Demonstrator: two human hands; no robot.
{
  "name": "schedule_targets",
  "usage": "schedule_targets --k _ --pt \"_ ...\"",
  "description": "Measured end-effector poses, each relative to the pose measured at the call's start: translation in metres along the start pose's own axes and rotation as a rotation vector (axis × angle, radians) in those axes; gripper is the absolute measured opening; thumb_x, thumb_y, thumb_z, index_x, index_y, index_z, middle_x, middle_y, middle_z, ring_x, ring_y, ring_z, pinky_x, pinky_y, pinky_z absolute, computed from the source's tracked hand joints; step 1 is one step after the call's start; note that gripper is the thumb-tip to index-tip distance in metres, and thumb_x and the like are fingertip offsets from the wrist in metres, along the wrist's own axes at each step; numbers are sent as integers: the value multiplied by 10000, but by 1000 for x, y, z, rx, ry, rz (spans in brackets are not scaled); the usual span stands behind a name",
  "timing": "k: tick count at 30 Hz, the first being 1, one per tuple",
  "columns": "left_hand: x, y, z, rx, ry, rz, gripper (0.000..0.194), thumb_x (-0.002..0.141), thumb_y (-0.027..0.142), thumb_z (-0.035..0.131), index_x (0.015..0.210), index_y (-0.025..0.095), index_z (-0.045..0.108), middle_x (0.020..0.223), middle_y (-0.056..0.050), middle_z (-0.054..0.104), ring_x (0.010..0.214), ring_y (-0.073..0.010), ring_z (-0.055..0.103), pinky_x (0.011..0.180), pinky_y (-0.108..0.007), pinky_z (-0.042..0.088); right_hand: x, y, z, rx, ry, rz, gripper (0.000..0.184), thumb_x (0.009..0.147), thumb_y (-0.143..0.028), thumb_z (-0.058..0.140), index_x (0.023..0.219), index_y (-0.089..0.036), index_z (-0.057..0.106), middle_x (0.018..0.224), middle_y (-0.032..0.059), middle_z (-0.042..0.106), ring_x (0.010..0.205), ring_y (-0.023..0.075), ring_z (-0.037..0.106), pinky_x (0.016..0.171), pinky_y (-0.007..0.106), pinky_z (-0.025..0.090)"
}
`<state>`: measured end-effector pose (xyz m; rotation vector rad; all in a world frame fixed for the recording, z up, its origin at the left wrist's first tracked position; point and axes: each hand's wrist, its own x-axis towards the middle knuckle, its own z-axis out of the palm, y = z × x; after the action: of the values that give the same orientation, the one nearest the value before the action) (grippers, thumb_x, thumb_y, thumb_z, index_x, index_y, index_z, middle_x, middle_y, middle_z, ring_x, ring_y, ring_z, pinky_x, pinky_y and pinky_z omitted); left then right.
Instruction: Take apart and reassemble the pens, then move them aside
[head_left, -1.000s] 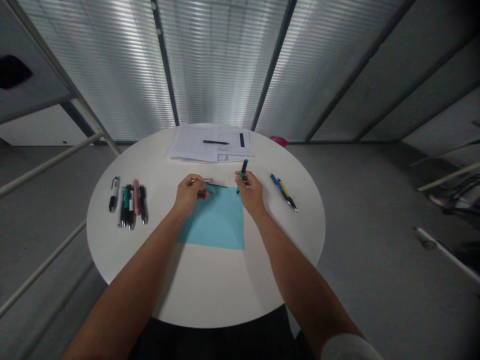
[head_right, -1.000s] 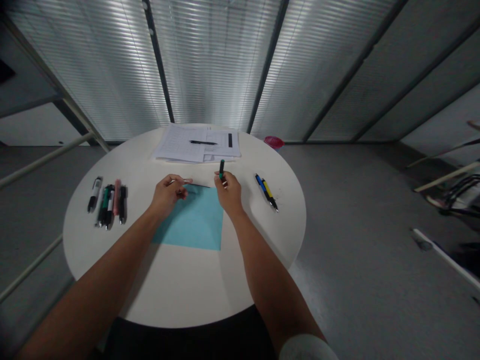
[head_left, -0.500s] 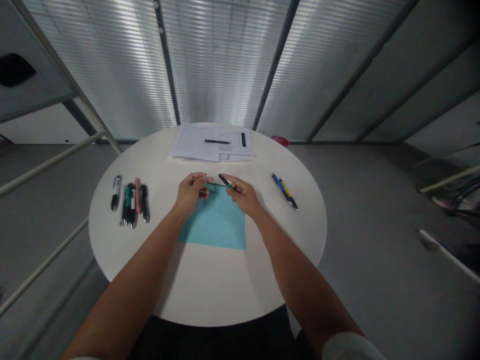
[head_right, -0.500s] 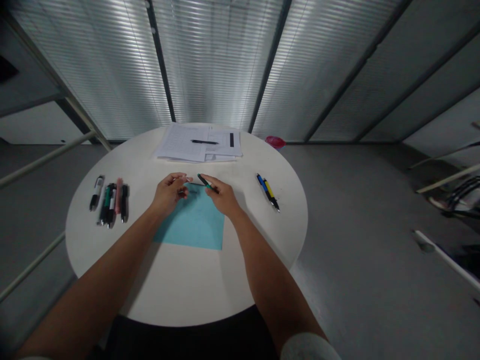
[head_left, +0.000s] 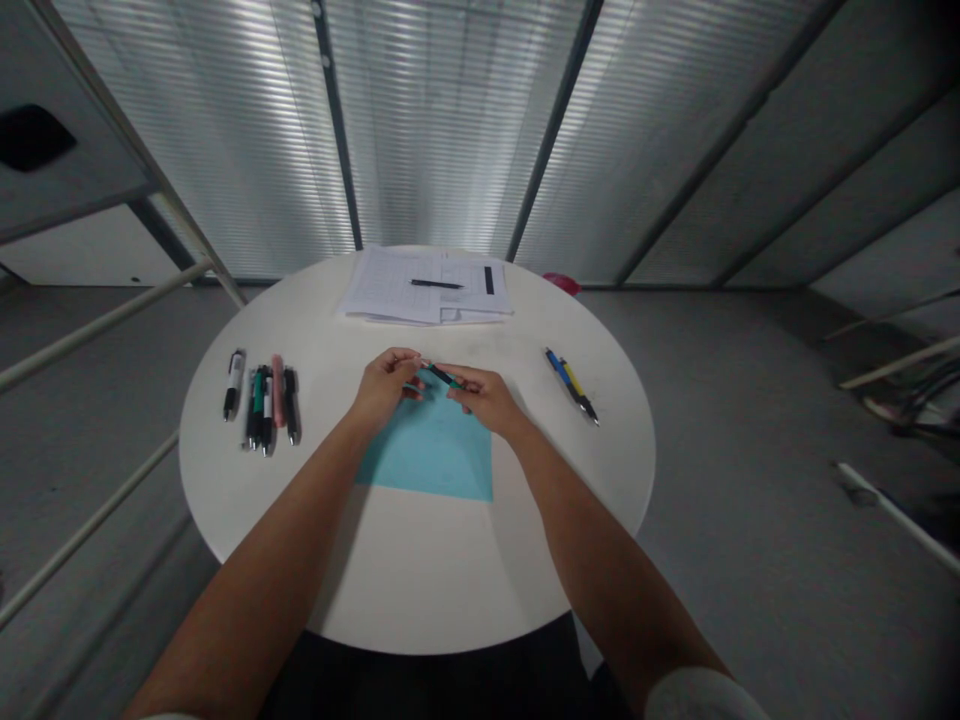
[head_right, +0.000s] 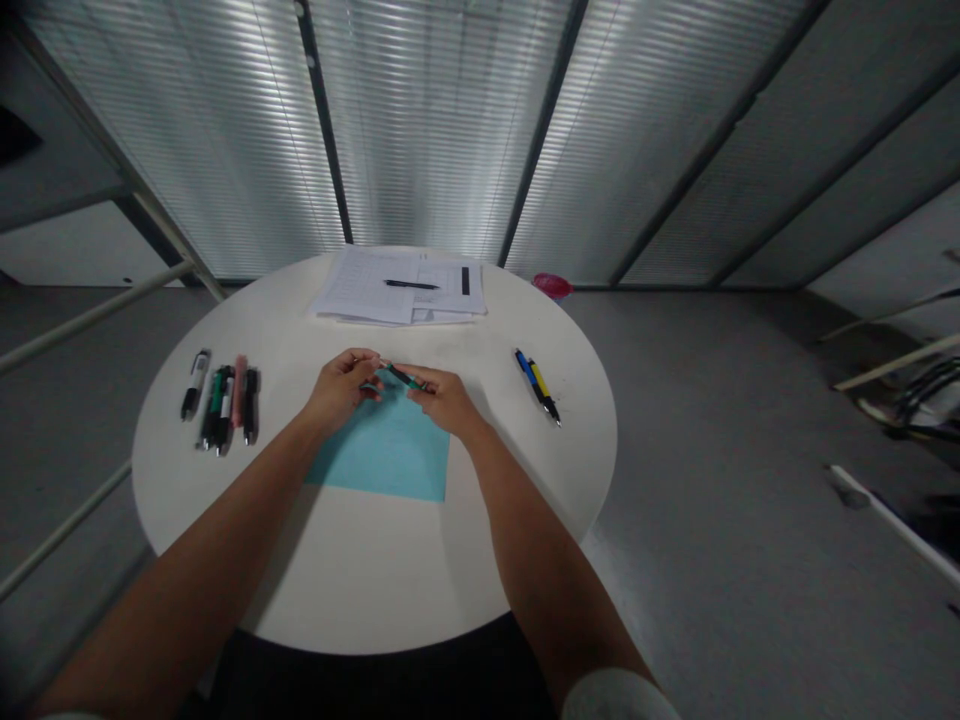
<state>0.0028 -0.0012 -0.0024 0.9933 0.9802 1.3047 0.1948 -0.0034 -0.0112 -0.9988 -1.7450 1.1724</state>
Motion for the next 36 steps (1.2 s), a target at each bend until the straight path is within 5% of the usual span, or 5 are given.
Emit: schedule_targets --k 9,14,18,25,36 --pt "-2 0 0 67 -26 -15 260 702 330 756 838 144 636 650 -8 582 520 -123 577 478 -288 518 0 -2 2 -53 2 -15 491 792 -234 597 1281 -261 616 933 16 680 561 77 485 525 224 443" --pt "-3 2 1 74 -50 -21 222 723 318 735 807 144 627 655 -5 572 529 -119 576 492 -286 516 0 -6 -2 -328 65 -185 437 825 -173 567 1227 -320 653 991 20 700 851 160 610 796 307 483" --pt "-3 3 2 106 -46 -14 237 717 342 741 782 146 625 647 -6 574 520 -116 567 489 -281 507 0 -7 -4 -469 53 -204 431 851 -156 544 1233 -327 647 880 16 685 790 156 603 793 305 470" --pt "-6 6 3 135 -97 -14 317 697 412 758 826 136 670 641 -36 627 512 -123 561 491 -272 481 1 -3 -2 -446 78 -220 431 831 -134 553 1219 -293 651 1092 33 702 978 183 641 897 333 474" --pt "-7 7 3 164 -127 -6 308 697 406 762 798 138 649 653 -16 621 496 -101 547 495 -255 457 1 -1 -4 -431 72 -218 334 833 -170 568 1126 -276 690 1080 23 717 994 181 659 902 331 490"
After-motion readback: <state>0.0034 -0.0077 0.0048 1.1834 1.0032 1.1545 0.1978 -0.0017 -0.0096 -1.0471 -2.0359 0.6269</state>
